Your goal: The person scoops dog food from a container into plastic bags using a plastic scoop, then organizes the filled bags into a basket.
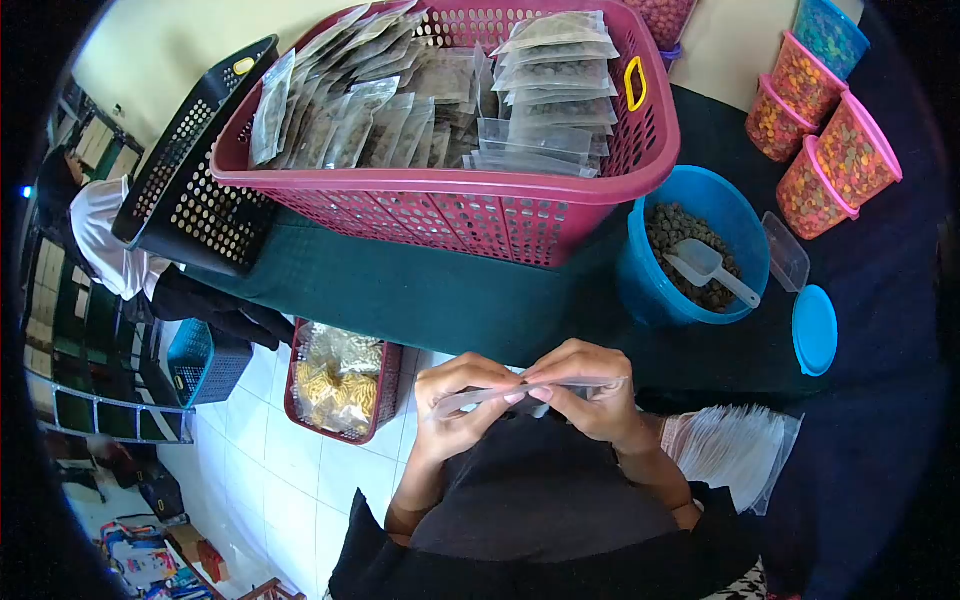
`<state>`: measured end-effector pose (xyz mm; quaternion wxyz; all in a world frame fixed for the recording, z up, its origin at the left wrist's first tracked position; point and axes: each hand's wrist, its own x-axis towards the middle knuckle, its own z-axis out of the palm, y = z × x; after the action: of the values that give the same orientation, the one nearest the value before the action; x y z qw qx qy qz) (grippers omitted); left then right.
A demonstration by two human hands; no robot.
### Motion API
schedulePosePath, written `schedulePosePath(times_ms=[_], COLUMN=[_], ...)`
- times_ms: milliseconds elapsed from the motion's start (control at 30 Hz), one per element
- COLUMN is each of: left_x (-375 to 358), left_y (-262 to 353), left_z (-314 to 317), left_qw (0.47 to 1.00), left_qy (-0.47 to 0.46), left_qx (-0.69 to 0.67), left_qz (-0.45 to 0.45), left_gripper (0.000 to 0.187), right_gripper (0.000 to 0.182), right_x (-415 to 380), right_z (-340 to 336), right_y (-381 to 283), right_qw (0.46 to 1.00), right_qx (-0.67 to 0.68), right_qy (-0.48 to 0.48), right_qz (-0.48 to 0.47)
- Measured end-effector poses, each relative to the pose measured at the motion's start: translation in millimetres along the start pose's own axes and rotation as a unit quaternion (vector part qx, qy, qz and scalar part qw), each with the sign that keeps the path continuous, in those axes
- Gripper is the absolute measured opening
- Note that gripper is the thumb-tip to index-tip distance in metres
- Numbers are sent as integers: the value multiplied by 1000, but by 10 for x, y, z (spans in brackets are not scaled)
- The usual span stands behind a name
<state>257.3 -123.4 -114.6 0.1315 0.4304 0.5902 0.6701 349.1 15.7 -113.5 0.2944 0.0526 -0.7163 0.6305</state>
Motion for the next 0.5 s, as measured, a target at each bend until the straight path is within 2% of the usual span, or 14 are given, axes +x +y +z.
schedulePosePath(times_ms=[100,400,500], left_x=[-5,-49,-90], left_y=[-2,13,1], left_z=[40,-69,-161], left_qw=[999,998,996], left_qy=[19,22,7], left_qx=[30,61,90], left_qz=[12,-23,-16], left_gripper=[14,9,13], right_gripper=[7,8,6], right_x=[-43,-86,-104], right_z=[33,-114,-216], right_y=[17,-25,-54], right_qw=[998,997,995], right_qx=[28,-51,-79], right_qy=[34,17,25], right_qz=[49,50,49])
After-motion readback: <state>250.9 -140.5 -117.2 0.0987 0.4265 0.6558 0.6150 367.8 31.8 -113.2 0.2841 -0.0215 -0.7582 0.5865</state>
